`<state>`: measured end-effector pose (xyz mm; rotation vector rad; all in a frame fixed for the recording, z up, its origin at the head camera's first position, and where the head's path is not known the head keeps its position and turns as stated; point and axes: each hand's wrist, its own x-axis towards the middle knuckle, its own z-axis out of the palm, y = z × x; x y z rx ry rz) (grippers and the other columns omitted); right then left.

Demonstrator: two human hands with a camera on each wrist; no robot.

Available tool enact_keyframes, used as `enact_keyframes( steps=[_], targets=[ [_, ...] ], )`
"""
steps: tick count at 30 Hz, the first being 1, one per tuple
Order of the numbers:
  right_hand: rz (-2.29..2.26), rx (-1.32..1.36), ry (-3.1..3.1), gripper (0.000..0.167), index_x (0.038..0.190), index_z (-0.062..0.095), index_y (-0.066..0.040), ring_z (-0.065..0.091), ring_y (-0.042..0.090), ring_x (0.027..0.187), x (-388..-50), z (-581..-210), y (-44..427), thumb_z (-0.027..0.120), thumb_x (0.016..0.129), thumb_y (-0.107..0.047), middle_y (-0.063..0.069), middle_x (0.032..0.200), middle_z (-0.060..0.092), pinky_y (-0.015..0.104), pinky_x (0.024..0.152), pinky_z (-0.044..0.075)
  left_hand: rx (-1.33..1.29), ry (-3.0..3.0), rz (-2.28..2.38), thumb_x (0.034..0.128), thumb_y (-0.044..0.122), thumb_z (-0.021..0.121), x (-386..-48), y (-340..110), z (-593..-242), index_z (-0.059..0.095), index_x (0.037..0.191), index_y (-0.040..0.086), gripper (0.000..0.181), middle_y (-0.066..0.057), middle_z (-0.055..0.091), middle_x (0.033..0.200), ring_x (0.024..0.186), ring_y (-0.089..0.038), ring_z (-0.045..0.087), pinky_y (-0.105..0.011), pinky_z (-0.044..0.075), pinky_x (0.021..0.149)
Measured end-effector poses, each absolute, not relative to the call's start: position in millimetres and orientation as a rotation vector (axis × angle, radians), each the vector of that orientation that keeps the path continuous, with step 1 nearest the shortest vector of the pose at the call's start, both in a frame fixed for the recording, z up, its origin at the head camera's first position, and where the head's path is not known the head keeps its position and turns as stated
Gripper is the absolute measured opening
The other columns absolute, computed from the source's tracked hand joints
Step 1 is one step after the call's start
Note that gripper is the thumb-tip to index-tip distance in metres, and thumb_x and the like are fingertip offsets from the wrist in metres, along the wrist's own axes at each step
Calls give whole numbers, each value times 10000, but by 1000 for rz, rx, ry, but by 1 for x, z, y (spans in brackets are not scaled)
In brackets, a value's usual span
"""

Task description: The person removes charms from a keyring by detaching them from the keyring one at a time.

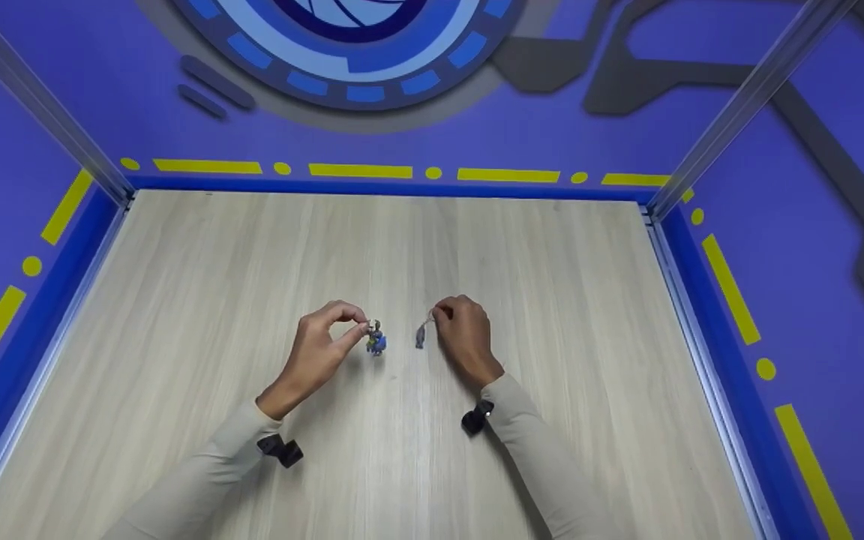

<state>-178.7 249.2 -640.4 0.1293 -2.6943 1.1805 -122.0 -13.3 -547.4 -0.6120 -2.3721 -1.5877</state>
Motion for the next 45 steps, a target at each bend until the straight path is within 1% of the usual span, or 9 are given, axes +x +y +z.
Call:
enact_keyframes(
  steps=[6,12,19,21,25,31,37,42,45],
  targets=[
    [1225,135,-2682,89,1054,832,4,713,239,900,-174,-633,243,815,988,-53,115,997,799,410,817,572,-600,-2392,-1604,999,9,786,-122,-13,-545,754,968,72,77,-55,769,988,999,-194,704,-460,573,962],
    [1376,418,-2601,98,1096,810,36,714,211,899,-155,-608,232,766,1012,9,85,989,784,336,776,590,-510,-2398,-1739,977,23,813,-122,-13,-542,773,945,93,87,-12,769,971,993,-185,704,-485,589,967],
    [1552,866,-2459,178,1201,796,-37,733,262,957,-135,-578,214,786,1024,-50,53,1111,785,411,789,628,-477,-2353,-1885,967,-2,813,-123,-13,-540,790,942,93,101,-37,781,975,992,-222,711,-645,570,976],
    [1562,931,-2430,193,1213,793,-75,729,277,977,-132,-574,208,794,1021,-64,53,1126,784,419,791,622,-482,-2346,-1905,968,-3,813,-123,-12,-540,793,945,88,96,-47,781,971,987,-226,712,-648,571,974],
    [1546,941,-2356,177,1157,810,-99,722,275,934,-130,-572,202,801,996,-24,55,1087,795,360,761,590,-490,-2349,-1907,975,9,813,-123,-10,-539,791,941,75,78,-30,768,941,963,-206,707,-575,598,946],
    [1566,888,-2270,143,1041,834,-55,734,254,871,-126,-575,203,806,952,54,84,1018,813,212,764,548,-477,-2399,-1795,988,27,811,-120,-9,-540,779,953,75,67,1,762,957,951,-154,693,-410,606,855],
    [1597,879,-2242,128,982,832,-13,742,261,864,-125,-575,206,817,914,95,121,995,801,177,771,553,-546,-2407,-1648,1013,3,769,-119,-12,-541,738,971,60,77,-29,745,949,897,-145,687,-284,570,772],
    [1633,905,-2242,159,1011,817,56,749,367,893,-121,-562,205,758,927,176,214,1009,783,200,813,589,-582,-2390,-1634,1007,-20,768,-119,-14,-542,734,966,44,83,-42,748,937,867,-142,699,-274,597,751],
    [1640,903,-2264,128,1015,803,98,741,379,916,-113,-547,201,737,944,182,245,1017,774,195,822,574,-581,-2390,-1641,1001,-25,774,-119,-15,-542,743,972,32,71,-54,758,950,876,-157,719,-322,629,778]
  ],
)
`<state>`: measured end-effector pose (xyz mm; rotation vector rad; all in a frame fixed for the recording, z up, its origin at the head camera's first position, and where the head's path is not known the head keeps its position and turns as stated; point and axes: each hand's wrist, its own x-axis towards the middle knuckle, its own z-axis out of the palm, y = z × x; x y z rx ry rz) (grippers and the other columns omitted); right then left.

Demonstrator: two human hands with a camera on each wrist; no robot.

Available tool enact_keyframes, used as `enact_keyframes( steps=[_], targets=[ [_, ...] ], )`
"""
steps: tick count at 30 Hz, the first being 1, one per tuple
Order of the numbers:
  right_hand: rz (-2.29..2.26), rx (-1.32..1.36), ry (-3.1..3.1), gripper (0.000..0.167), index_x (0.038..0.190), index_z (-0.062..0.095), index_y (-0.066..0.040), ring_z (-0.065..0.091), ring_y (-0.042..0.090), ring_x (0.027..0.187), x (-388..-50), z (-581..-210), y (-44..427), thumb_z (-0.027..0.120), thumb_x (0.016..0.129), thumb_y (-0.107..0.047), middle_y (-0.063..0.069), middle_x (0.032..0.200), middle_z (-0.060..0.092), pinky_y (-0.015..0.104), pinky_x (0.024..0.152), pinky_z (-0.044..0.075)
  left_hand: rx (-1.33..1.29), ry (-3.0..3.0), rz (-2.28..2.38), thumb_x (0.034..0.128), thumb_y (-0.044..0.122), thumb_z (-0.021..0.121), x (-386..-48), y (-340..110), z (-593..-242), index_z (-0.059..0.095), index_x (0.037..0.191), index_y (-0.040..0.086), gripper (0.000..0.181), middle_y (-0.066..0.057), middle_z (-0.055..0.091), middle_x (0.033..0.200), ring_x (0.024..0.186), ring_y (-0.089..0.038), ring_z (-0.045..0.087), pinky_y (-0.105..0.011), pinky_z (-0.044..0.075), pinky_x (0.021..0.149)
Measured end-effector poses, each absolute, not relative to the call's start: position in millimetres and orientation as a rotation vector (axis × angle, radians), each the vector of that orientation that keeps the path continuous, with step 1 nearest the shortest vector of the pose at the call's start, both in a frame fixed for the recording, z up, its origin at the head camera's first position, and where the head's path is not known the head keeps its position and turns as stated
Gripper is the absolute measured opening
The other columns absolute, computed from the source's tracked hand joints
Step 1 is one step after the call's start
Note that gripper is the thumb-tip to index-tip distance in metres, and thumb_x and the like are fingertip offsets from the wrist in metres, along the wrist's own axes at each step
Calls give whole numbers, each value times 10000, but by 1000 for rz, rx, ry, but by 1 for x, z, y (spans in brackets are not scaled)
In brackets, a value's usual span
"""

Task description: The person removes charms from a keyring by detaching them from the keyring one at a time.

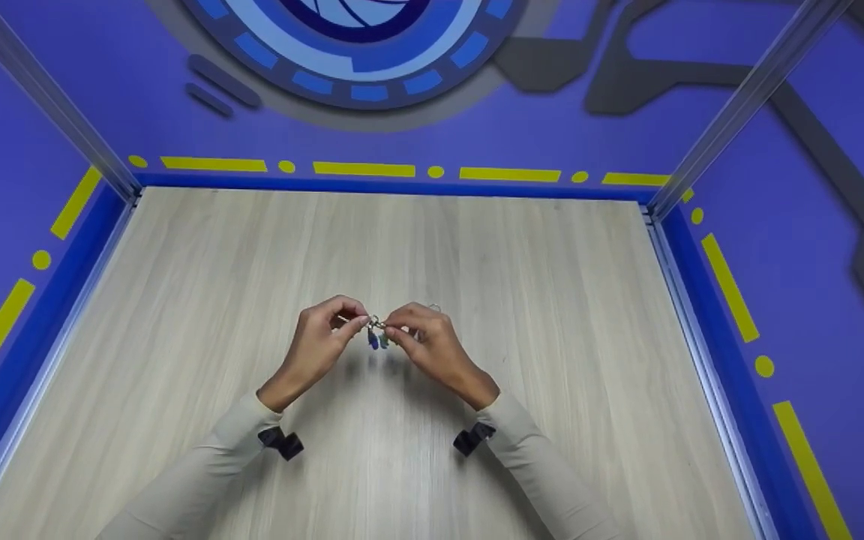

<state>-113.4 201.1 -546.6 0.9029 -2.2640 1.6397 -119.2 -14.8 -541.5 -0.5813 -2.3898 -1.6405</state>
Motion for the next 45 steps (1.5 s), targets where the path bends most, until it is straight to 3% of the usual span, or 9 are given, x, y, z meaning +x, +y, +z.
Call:
enact_keyframes(
  steps=[4,7,13,15,24,28,33,39,45],
  targets=[
    [1605,877,-2300,100,991,807,91,733,334,928,-109,-538,199,762,938,162,215,1017,780,349,765,599,-591,-2391,-1640,997,-34,776,-119,-16,-541,749,979,22,65,-74,767,970,893,-167,738,-345,645,797],
    [1594,877,-2310,101,963,811,83,732,323,908,-109,-536,198,778,918,167,208,1008,781,476,732,604,-607,-2388,-1643,996,-47,772,-118,-17,-541,756,999,7,56,-91,773,983,889,-165,740,-294,636,786],
    [1662,899,-2274,96,938,805,105,723,328,868,-108,-532,198,775,899,187,238,974,765,225,802,570,-651,-2377,-1627,996,-66,760,-118,-20,-541,796,1061,-32,82,-106,771,982,862,-169,741,-266,633,770],
    [1671,908,-2263,97,930,801,106,716,335,857,-109,-531,198,774,894,191,243,958,763,198,807,548,-656,-2382,-1609,996,-67,758,-118,-21,-541,804,1035,-26,72,-98,768,971,865,-165,741,-269,632,777],
    [1623,925,-2355,103,899,807,57,693,273,886,-108,-529,197,803,893,160,181,951,767,316,747,543,-649,-2381,-1624,1007,-46,758,-117,-20,-541,803,1005,0,65,-56,766,968,886,-158,751,-287,642,795],
    [1643,943,-2370,103,897,812,62,704,286,911,-109,-530,198,823,878,162,185,952,759,336,787,571,-667,-2376,-1635,1008,-48,755,-116,-20,-541,799,997,-10,59,-74,772,971,892,-168,752,-289,642,791],
    [1658,977,-2376,47,883,797,92,717,379,946,-114,-538,202,831,890,125,215,957,759,275,883,562,-704,-2362,-1661,1004,-61,753,-117,-20,-542,793,992,-35,50,-97,772,965,872,-177,745,-289,640,774],
    [1604,901,-2406,80,937,796,39,705,239,923,-121,-557,209,791,940,118,136,993,782,480,777,582,-666,-2330,-1812,998,-75,755,-117,-20,-543,786,1002,-23,61,-119,779,985,881,-192,763,-281,649,785],
    [1811,764,-2380,74,979,752,-17,713,173,986,-120,-557,209,728,1036,25,108,1070,770,314,857,599,-517,-2221,-2212,994,-98,745,-116,-18,-543,768,1042,-62,64,-171,777,997,862,-275,777,-338,666,809]
  ],
)
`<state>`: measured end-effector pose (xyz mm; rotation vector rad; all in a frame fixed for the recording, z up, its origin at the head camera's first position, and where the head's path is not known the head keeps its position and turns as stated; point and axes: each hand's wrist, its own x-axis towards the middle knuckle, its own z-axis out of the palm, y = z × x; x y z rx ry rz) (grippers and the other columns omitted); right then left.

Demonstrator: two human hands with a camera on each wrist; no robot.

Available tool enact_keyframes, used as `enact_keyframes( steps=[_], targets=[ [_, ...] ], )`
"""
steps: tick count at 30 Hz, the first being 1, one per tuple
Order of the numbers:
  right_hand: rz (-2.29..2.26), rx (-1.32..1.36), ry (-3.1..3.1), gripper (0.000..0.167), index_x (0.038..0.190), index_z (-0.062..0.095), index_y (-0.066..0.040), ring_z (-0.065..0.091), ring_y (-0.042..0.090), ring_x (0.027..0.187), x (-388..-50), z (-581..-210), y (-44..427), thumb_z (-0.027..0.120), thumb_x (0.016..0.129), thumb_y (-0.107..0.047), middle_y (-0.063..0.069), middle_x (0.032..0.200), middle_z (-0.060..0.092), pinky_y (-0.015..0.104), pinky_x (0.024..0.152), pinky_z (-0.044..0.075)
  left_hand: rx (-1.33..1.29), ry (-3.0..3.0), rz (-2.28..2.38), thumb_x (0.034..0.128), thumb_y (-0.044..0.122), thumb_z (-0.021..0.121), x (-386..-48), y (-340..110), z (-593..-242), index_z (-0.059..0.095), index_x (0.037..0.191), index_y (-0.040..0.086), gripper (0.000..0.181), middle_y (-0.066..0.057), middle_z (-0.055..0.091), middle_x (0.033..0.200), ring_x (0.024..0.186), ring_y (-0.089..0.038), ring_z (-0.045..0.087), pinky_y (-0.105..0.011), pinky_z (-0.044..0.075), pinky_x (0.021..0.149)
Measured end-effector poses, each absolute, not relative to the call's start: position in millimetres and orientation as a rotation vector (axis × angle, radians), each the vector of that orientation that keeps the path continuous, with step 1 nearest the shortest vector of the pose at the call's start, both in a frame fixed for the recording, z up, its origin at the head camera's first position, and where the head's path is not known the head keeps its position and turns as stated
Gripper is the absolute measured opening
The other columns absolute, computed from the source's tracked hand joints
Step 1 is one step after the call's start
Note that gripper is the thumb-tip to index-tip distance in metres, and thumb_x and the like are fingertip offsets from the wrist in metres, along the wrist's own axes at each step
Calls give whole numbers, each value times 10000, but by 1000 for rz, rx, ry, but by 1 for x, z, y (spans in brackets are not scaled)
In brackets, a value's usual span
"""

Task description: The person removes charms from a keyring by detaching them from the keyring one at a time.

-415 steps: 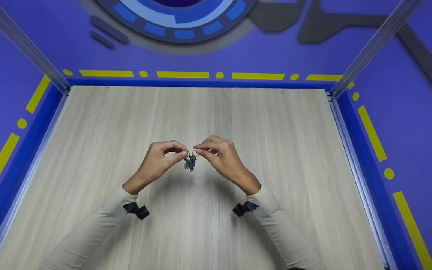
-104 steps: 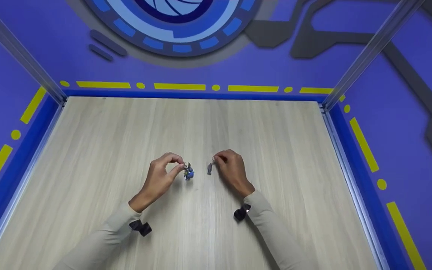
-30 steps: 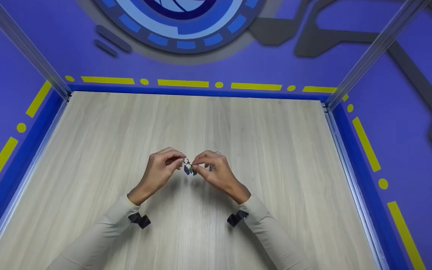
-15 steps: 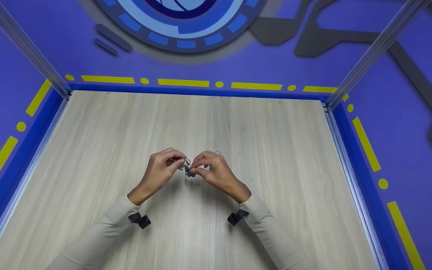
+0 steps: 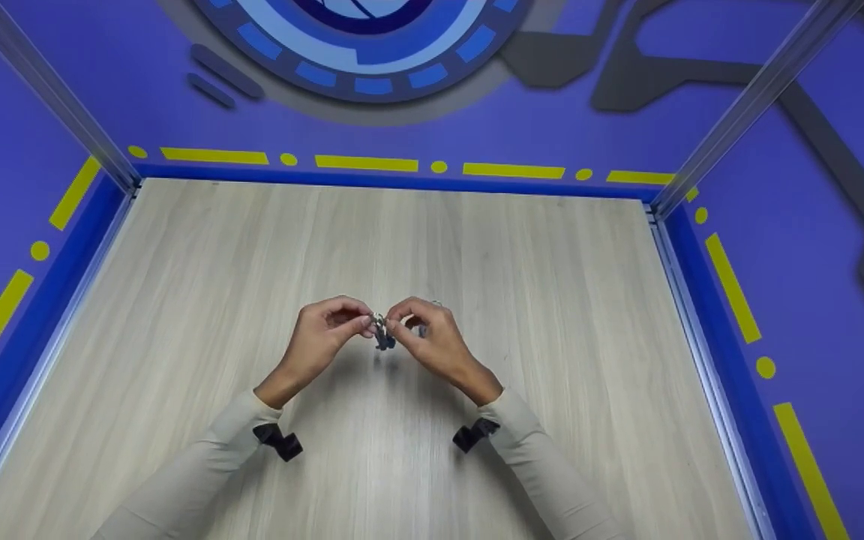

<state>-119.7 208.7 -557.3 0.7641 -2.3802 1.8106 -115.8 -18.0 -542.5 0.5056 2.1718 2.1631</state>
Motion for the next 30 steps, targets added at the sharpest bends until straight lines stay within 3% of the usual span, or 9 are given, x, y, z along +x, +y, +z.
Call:
enact_keyframes(
  steps=[7,18,24,30],
  targets=[
    [1959,649,-2282,83,1030,726,47,695,270,883,-118,-553,205,700,1072,-20,197,1098,744,275,724,588,404,1944,2268,996,-124,723,-116,-14,-540,718,1046,-96,57,-231,756,1008,864,-214,785,-376,668,844],
    [1978,673,-2158,61,993,676,70,666,162,858,-120,-550,196,676,1054,67,240,1065,732,220,679,544,303,1617,2402,1009,-114,692,-116,-14,-542,674,1089,-130,83,-134,736,997,894,-202,780,-352,656,896],
    [1891,762,-2175,91,960,678,52,700,264,941,-123,-547,199,680,1042,91,213,1037,736,234,798,586,312,1681,2277,998,-108,688,-121,-16,-534,644,1117,-140,131,-134,711,986,844,-209,754,-347,663,838],
    [1726,910,-2215,173,920,684,0,727,340,959,-124,-544,201,692,1002,153,173,991,750,232,897,583,648,2315,1906,1000,-30,756,-128,-20,-524,778,1035,-10,46,-37,763,955,844,-150,734,-381,659,791]
  ],
)
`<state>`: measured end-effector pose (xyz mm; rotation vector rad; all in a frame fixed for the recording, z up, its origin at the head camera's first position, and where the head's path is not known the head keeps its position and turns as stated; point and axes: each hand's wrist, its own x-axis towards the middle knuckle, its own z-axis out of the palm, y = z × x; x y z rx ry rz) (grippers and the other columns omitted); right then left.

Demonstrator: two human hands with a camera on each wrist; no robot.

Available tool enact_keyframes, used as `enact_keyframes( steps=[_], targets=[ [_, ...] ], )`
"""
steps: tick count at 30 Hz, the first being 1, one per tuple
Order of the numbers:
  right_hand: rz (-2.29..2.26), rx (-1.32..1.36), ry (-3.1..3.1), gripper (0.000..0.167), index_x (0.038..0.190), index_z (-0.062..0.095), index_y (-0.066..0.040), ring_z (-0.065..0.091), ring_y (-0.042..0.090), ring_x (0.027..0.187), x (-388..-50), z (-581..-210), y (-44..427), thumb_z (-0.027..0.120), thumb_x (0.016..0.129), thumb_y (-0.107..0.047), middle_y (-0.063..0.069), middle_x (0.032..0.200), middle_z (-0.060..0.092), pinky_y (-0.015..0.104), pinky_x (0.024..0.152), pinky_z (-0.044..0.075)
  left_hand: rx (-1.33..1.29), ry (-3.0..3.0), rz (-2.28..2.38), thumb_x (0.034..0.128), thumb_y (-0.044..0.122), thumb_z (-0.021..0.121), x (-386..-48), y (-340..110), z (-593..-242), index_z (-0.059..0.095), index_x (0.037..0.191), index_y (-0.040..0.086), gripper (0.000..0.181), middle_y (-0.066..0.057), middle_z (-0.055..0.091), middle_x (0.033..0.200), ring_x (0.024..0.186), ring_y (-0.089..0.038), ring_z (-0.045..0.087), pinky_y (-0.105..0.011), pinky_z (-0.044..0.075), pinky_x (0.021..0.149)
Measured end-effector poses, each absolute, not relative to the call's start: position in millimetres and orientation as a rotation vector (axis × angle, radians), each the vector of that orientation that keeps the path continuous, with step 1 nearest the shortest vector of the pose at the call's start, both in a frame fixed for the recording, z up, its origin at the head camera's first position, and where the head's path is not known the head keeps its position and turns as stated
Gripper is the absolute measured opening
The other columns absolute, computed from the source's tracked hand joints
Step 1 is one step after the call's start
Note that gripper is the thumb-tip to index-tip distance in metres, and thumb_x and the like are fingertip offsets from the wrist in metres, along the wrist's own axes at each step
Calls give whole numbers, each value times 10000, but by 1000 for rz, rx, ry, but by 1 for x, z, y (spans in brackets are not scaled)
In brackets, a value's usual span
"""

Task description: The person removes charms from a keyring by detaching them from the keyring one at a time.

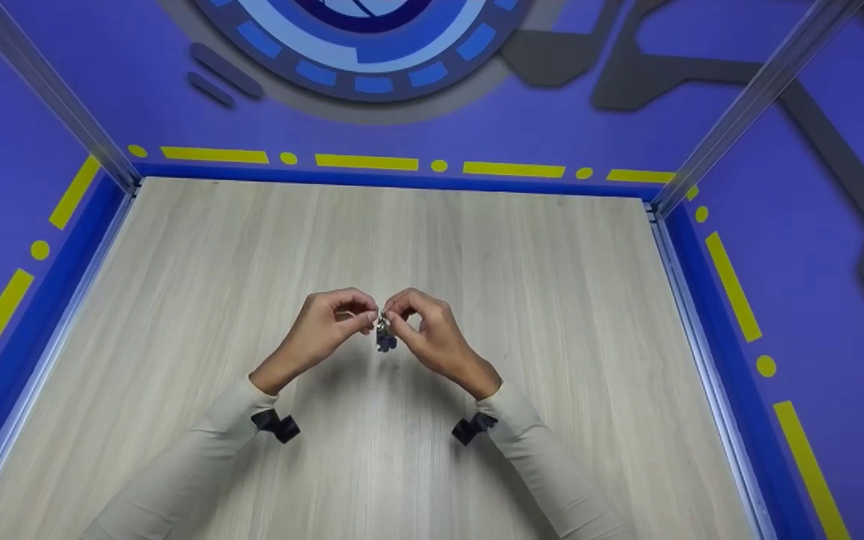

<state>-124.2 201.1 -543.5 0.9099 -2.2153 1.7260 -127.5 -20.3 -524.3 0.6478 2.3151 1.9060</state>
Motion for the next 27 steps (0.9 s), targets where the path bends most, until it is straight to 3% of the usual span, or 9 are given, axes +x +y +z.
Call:
enact_keyframes(
  steps=[3,8,15,23,27],
  targets=[
    [1610,944,-2221,207,894,668,12,735,364,952,-125,-544,201,705,956,206,177,969,756,200,910,563,742,2562,1787,978,-18,796,-128,-20,-523,817,964,53,75,4,776,930,848,-118,713,-336,633,776],
    [1548,920,-2203,208,878,652,47,738,374,916,-125,-545,200,696,929,244,207,936,746,178,902,557,650,2562,1878,976,-8,813,-125,-17,-528,835,966,68,80,1,789,927,836,-117,710,-261,594,767],
    [1667,851,-2200,182,925,679,-9,742,298,949,-124,-547,202,700,995,158,148,1000,767,222,873,588,416,2288,2123,987,23,808,-121,-14,-538,828,1006,45,35,-35,775,885,799,-340,724,-269,581,686],
    [1748,780,-2162,100,963,667,29,720,216,1017,-120,-552,199,685,1042,88,204,1044,750,256,888,598,280,1986,2343,993,14,783,-118,-8,-541,779,1052,-68,101,-158,775,955,820,-242,716,-325,619,750],
    [1709,769,-2148,120,962,664,27,723,251,993,-120,-550,199,677,1027,126,185,1030,751,246,891,594,295,2004,2271,987,38,796,-118,-8,-538,775,1054,-33,100,-109,762,983,865,-233,720,-321,625,757]
  ],
)
